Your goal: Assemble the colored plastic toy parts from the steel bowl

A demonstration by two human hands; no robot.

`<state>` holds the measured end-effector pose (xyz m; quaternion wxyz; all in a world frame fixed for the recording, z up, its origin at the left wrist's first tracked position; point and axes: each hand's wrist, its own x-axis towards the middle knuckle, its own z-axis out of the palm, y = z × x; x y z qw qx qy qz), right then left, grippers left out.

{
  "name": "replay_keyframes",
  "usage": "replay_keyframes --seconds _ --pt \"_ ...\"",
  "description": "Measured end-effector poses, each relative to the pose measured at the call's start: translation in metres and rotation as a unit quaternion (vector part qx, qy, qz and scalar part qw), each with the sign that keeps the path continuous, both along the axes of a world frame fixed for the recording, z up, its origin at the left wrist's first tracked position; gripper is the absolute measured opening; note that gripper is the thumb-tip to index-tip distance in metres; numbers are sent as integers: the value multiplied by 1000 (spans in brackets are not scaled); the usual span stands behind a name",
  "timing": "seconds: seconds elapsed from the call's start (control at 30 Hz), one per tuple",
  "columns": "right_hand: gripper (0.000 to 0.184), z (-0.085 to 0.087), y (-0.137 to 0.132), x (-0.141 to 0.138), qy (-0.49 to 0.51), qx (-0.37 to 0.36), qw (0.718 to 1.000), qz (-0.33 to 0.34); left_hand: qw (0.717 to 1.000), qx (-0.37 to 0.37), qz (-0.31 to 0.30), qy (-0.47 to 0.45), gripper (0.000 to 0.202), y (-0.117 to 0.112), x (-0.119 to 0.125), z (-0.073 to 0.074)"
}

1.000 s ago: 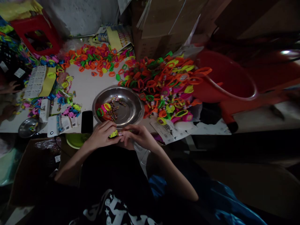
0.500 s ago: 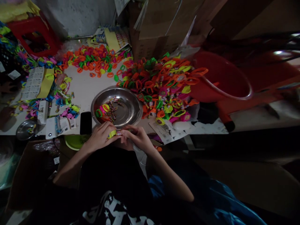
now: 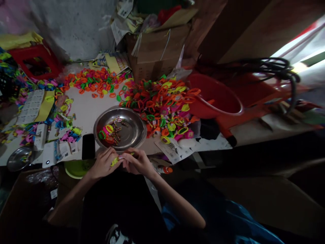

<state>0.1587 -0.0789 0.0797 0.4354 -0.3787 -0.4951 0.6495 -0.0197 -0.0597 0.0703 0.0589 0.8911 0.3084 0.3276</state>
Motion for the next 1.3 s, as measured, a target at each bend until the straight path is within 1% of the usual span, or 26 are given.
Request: replay_keyframes --seconds 0.03,0.1,0.13,0.2,0.23,0.3,0.33,0.37,0.4,0.43,0.47,0.5,0.53,0.57,0.6,0.63,0.67,0.77,0.87,0.93,1.0,1.07,1.17,1.3 --pt "39 -2 2 -1 -5 3 1000 -5 1000 -3 7 4 24 2 -1 -2" --pt "41 -6 9 0 -23 9 1000 5 999 -25 20 28 23 5 -4 -6" --pt "42 -8 13 3 -41 14 999 25 998 -41 25 39 21 6 -5 -7" --pt "42 -9 26 15 -91 25 990 109 995 -76 32 48 19 9 -8 -8" --pt "42 -9 35 24 -126 31 978 161 994 -93 35 46 23 10 -10 -8" --pt "41 -3 57 48 -207 40 944 254 992 -114 47 34 40 12 -14 -8" --pt "41 2 71 63 -257 44 927 268 991 -118 56 26 46 13 -17 -8" --pt "42 9 87 78 -299 53 915 265 990 -120 65 18 47 15 -21 -9" --pt "42 16 104 95 -331 72 910 239 990 -120 75 10 44 17 -25 -10" --pt "44 25 122 111 -358 91 914 168 989 -120 84 5 39 19 -29 -11" --pt "47 33 139 127 -382 119 912 88 989 -117 95 2 35 21 -33 -13" --pt "53 39 156 143 -397 146 906 -25 988 -114 104 1 32 22 -37 -16" --pt "57 44 170 157 -413 180 881 -146 987 -110 113 0 29 23 -41 -19" --pt "59 45 181 169 -431 220 838 -250 987 -106 118 -1 28 24 -44 -23" --pt "64 43 189 179 -450 252 793 -325 987 -105 123 -3 27 23 -46 -27" --pt "72 36 194 186 -477 278 754 -357 986 -107 128 -5 26 23 -49 -31" --pt "76 27 195 190 -507 291 724 -366 984 -113 136 -7 26 21 -51 -36" --pt "77 -15 187 188 -604 274 665 -344 977 -135 166 -11 24 17 -57 -52" --pt "78 -56 180 176 -667 246 621 -329 972 -147 182 -14 25 15 -63 -70" --pt "76 -73 184 170 -686 239 601 -333 971 -156 183 -14 26 14 -67 -80" --pt "72 -83 196 169 -694 237 590 -338 968 -164 190 -14 27 15 -69 -88" --pt "69 -86 212 171 -695 232 590 -341 965 -170 198 -15 28 16 -70 -93" --pt "65 -84 238 175 -690 229 596 -341 964 -173 200 -13 26 19 -69 -98" --pt "57 -79 273 179 -677 234 602 -352 969 -153 194 -19 24 28 -69 -108"
